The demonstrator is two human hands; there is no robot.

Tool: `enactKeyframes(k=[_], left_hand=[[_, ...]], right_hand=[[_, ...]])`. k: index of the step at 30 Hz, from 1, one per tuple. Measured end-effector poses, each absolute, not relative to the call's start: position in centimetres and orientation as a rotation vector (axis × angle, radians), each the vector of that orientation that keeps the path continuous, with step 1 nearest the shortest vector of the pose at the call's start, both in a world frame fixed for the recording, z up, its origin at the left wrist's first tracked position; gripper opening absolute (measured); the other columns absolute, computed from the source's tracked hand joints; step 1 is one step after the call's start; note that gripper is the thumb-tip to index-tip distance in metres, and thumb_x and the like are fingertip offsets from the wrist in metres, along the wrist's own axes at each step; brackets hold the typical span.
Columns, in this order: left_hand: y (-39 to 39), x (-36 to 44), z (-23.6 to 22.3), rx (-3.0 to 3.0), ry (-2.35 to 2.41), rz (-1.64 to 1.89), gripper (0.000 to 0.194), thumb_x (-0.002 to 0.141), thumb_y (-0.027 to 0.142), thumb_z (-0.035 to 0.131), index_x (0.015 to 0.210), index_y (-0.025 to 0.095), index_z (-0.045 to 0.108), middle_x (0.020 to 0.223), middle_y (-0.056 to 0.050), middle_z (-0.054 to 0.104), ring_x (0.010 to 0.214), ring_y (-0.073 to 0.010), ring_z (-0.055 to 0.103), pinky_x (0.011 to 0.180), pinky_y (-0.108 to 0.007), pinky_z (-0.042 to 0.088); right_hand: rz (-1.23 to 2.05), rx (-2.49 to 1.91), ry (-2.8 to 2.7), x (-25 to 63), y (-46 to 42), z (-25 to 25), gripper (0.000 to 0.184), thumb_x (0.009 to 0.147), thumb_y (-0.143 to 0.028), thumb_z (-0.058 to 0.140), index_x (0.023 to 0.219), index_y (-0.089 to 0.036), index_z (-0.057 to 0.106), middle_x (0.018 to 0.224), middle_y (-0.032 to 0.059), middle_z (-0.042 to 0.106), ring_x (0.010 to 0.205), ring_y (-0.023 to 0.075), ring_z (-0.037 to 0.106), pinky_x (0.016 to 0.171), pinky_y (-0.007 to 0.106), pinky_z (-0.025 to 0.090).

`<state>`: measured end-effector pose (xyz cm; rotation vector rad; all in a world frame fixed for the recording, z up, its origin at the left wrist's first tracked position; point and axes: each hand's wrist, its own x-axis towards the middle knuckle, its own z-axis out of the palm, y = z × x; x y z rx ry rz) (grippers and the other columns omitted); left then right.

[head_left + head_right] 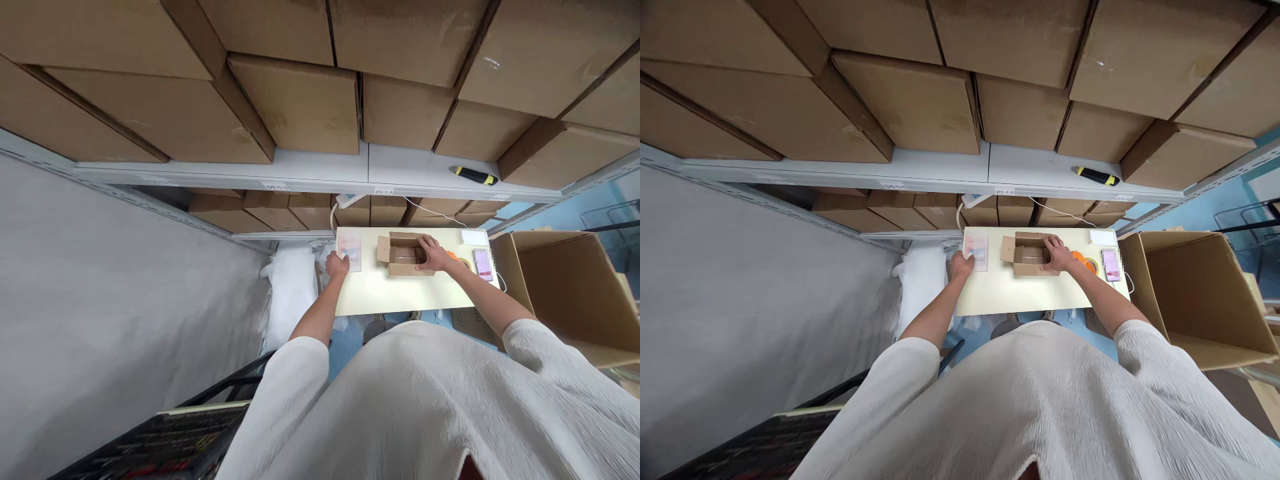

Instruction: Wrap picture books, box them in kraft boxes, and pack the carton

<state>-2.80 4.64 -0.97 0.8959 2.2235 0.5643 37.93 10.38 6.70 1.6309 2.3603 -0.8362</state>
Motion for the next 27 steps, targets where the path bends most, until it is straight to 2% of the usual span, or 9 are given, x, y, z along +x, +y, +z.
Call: enactKeyframes(k=[5,11,15,18,22,27], left_hand=[[5.9,-3.0,-1.7,0.901,2.284,0.229,0.052,0.100,0.044,0.075,0.141,0.016,0.059,0.154,-0.025,0.064,0.146,-0.0420,0.061,0.117,-0.051,0.050],[6.9,-2.0,-2.7,0.825,2.322,0.155,0.061,0.093,0.042,0.084,0.141,0.019,0.055,0.157,-0.026,0.060,0.148,-0.0435,0.057,0.120,-0.056,0.044],[6.9,-1.7,-2.8,0.839,2.325,0.171,0.057,0.091,0.039,0.085,0.136,0.020,0.056,0.158,-0.026,0.060,0.149,-0.0438,0.055,0.119,-0.057,0.042],[6.6,-1.2,-2.6,0.916,2.301,0.215,0.047,0.095,0.032,0.079,0.134,0.023,0.055,0.148,-0.023,0.068,0.148,-0.0430,0.057,0.116,-0.057,0.042],[6.5,-0.5,-2.5,0.876,2.264,0.244,0.042,0.098,0.022,0.072,0.135,0.024,0.052,0.128,-0.017,0.077,0.138,-0.0379,0.067,0.115,-0.052,0.042],[6.5,-1.1,-1.5,0.772,2.178,0.400,0.043,0.091,0.022,0.079,0.126,0.028,0.054,0.119,-0.009,0.079,0.122,-0.0353,0.075,0.117,-0.055,0.041]], right_hand=[[-0.823,1.590,2.395,38.4,10.2,6.2,0.139,0.078,-0.071,0.091,0.184,-0.034,0.010,0.191,0.0140,0.011,0.175,0.0445,0.006,0.137,0.071,0.027],[-0.829,1.579,2.438,38.7,10.2,5.9,0.139,0.078,-0.072,0.091,0.185,-0.032,0.012,0.190,0.0159,0.013,0.175,0.0456,0.006,0.136,0.073,0.028],[-0.847,1.599,2.439,38.7,10.1,5.7,0.139,0.077,-0.072,0.092,0.185,-0.033,0.012,0.190,0.0152,0.012,0.175,0.0463,0.006,0.135,0.074,0.028],[-0.843,1.605,2.441,38.6,9.9,5.8,0.140,0.077,-0.070,0.093,0.185,-0.032,0.012,0.190,0.0155,0.013,0.175,0.0464,0.007,0.135,0.073,0.028],[-0.810,1.592,2.438,38.5,9.8,6.0,0.139,0.077,-0.067,0.093,0.185,-0.031,0.013,0.190,0.0165,0.014,0.175,0.0457,0.009,0.136,0.072,0.028],[-0.823,1.579,2.449,38.5,9.9,5.9,0.138,0.078,-0.069,0.091,0.185,-0.031,0.013,0.190,0.0164,0.013,0.175,0.0449,0.006,0.136,0.073,0.027]])
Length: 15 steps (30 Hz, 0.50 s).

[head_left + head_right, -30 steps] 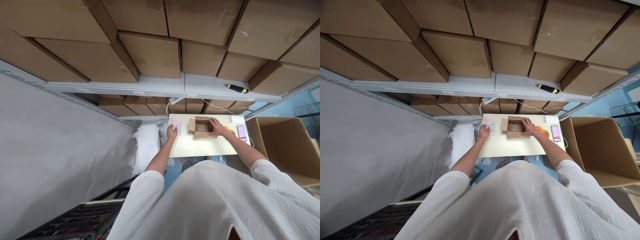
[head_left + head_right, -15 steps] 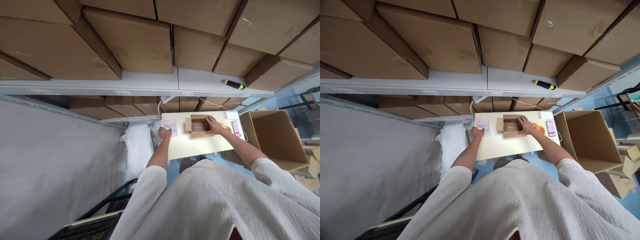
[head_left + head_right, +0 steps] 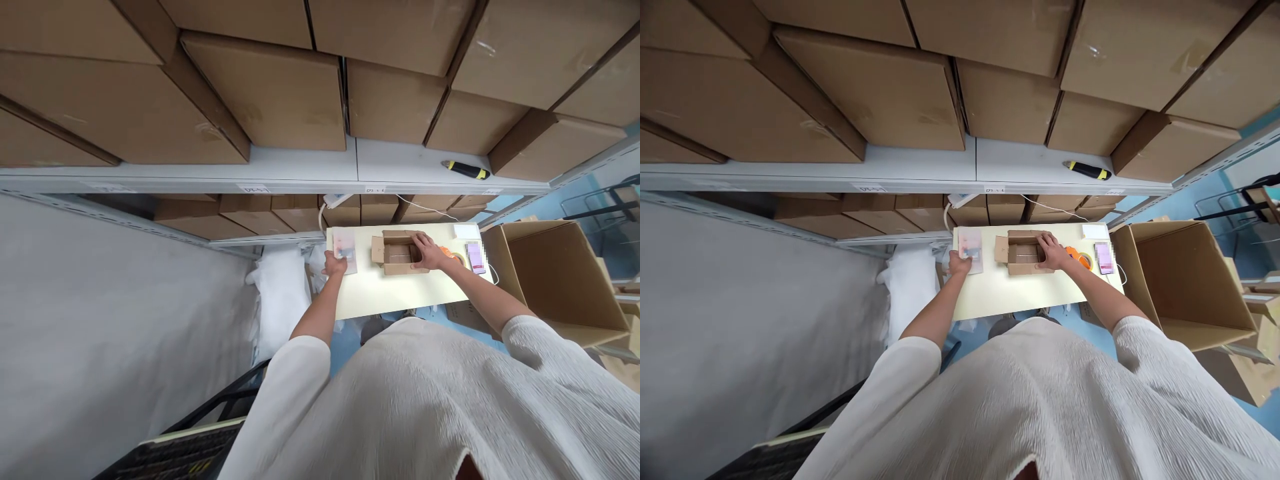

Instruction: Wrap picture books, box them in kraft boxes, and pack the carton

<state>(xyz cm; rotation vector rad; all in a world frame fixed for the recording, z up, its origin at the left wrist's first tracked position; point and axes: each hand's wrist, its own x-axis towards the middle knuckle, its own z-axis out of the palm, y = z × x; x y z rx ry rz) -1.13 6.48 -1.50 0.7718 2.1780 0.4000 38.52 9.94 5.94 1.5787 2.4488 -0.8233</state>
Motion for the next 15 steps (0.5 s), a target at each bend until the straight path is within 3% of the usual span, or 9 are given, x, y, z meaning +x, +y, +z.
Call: enactKeyframes(k=[5,10,15], left_hand=[[5.6,-2.5,1.6,0.837,2.163,0.612,0.042,0.086,0.025,0.084,0.115,0.029,0.054,0.109,-0.004,0.077,0.115,-0.0323,0.075,0.118,-0.053,0.044],[4.8,-3.1,6.1,1.049,2.167,0.913,0.040,0.086,0.026,0.082,0.113,0.029,0.054,0.106,0.000,0.074,0.107,-0.0259,0.073,0.116,-0.045,0.045],[5.8,0.3,10.7,1.467,2.072,1.000,0.033,0.090,0.029,0.078,0.115,0.028,0.056,0.109,-0.003,0.074,0.109,-0.0281,0.070,0.116,-0.046,0.041]], right_hand=[[-0.849,1.607,2.431,38.5,9.9,5.7,0.138,0.077,-0.071,0.090,0.185,-0.033,0.012,0.191,0.0136,0.013,0.176,0.0441,0.006,0.137,0.071,0.025],[-0.837,1.641,2.418,38.3,9.6,6.0,0.142,0.078,-0.070,0.088,0.185,-0.026,0.006,0.191,0.0161,0.013,0.177,0.0420,0.005,0.139,0.066,0.020],[-0.861,1.649,2.469,38.2,8.9,6.0,0.145,0.079,-0.073,0.085,0.185,-0.022,0.001,0.191,0.0181,0.006,0.177,0.0411,0.003,0.141,0.063,0.012]])
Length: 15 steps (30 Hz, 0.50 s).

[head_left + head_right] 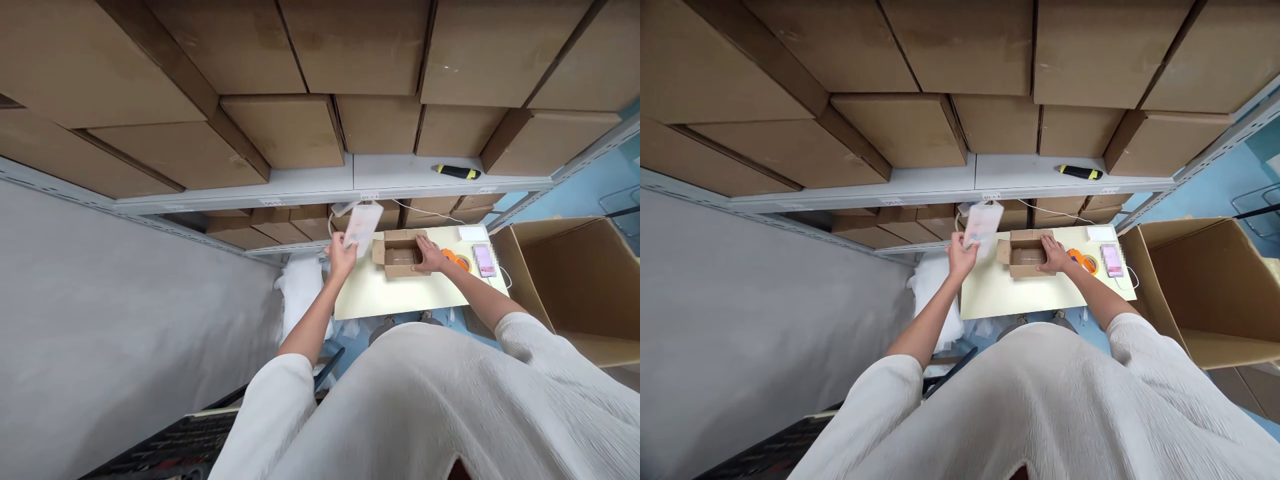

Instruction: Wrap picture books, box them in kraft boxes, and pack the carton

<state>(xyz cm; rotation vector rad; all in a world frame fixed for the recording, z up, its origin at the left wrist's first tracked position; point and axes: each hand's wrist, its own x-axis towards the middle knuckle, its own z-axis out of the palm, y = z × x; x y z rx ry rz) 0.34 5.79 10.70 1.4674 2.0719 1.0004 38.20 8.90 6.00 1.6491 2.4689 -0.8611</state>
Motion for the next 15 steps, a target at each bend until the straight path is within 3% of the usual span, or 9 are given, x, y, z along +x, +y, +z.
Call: enactKeyframes(k=[5,9,15], left_hand=[[7.6,6.7,12.3,1.871,1.842,0.617,0.024,0.097,0.025,0.069,0.120,0.026,0.061,0.115,-0.011,0.075,0.122,-0.0361,0.064,0.117,-0.050,0.035],[8.6,10.2,11.2,1.986,1.712,0.346,0.033,0.098,0.020,0.062,0.131,0.025,0.063,0.115,-0.014,0.075,0.126,-0.0387,0.063,0.119,-0.053,0.030],[9.6,12.9,9.2,1.976,1.612,0.150,0.036,0.096,0.023,0.068,0.131,0.029,0.064,0.117,-0.011,0.077,0.127,-0.0363,0.063,0.118,-0.051,0.031]], right_hand=[[-0.914,1.842,2.466,39.0,7.3,5.3,0.149,0.078,-0.072,0.087,0.185,-0.021,-0.002,0.191,0.0209,0.002,0.177,0.0427,0.006,0.141,0.063,0.015],[-1.033,1.992,2.375,40.5,6.3,5.0,0.143,0.081,-0.069,0.088,0.185,-0.025,0.000,0.190,0.0206,0.012,0.175,0.0437,0.015,0.139,0.065,0.024],[-1.200,2.033,2.349,41.9,5.7,5.1,0.140,0.083,-0.066,0.090,0.185,-0.028,0.002,0.185,0.0207,0.028,0.171,0.0420,0.030,0.138,0.060,0.031]])
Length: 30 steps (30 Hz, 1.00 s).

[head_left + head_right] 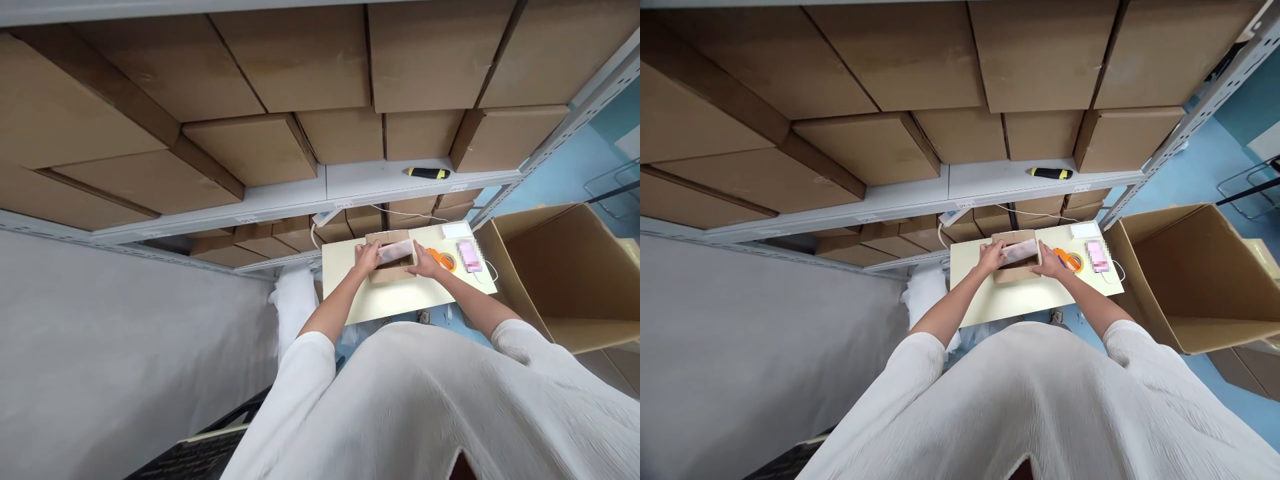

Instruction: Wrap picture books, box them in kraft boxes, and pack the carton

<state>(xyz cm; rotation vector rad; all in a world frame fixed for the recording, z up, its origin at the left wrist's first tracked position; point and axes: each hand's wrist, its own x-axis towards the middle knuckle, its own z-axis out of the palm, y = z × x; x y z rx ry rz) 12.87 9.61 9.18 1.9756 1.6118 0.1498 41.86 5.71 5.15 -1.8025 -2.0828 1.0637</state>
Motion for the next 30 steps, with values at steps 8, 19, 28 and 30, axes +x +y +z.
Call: enactKeyframes(k=[8,19,28,30], left_hand=[[8.5,11.5,9.4,1.921,1.726,0.345,0.046,0.098,0.015,0.056,0.142,0.028,0.062,0.151,-0.016,0.066,0.145,-0.0388,0.051,0.120,-0.056,0.034],[6.0,7.5,7.6,1.331,1.859,0.591,0.058,0.101,0.023,0.058,0.159,0.024,0.048,0.150,-0.014,0.067,0.123,-0.0270,0.071,0.110,-0.042,0.055],[3.3,8.1,7.8,1.775,1.458,0.425,0.114,0.082,0.049,0.092,0.177,0.026,0.033,0.167,-0.019,0.058,0.155,-0.0410,0.053,0.127,-0.052,0.041],[3.0,8.1,7.5,1.902,1.399,0.314,0.125,0.074,0.047,0.098,0.178,0.027,0.032,0.170,-0.020,0.055,0.162,-0.0449,0.044,0.132,-0.056,0.032]], right_hand=[[1.157,-1.769,-2.060,42.1,5.9,5.2,0.138,0.082,-0.066,0.090,0.186,-0.029,0.007,0.180,0.0199,0.036,0.166,0.0418,0.040,0.134,0.059,0.039],[1.279,-1.795,-1.756,41.6,7.4,5.1,0.107,0.096,-0.071,0.064,0.184,-0.031,0.020,0.170,0.0178,0.053,0.135,0.0384,0.070,0.115,0.059,0.060],[1.289,-1.799,-1.511,40.9,8.7,5.6,0.092,0.101,-0.067,0.056,0.181,-0.031,0.030,0.170,0.0151,0.056,0.146,0.0369,0.064,0.128,0.060,0.048],[1.302,-1.800,-1.497,40.7,8.9,5.7,0.092,0.101,-0.069,0.055,0.182,-0.031,0.030,0.174,0.0149,0.053,0.151,0.0372,0.060,0.130,0.061,0.045]])
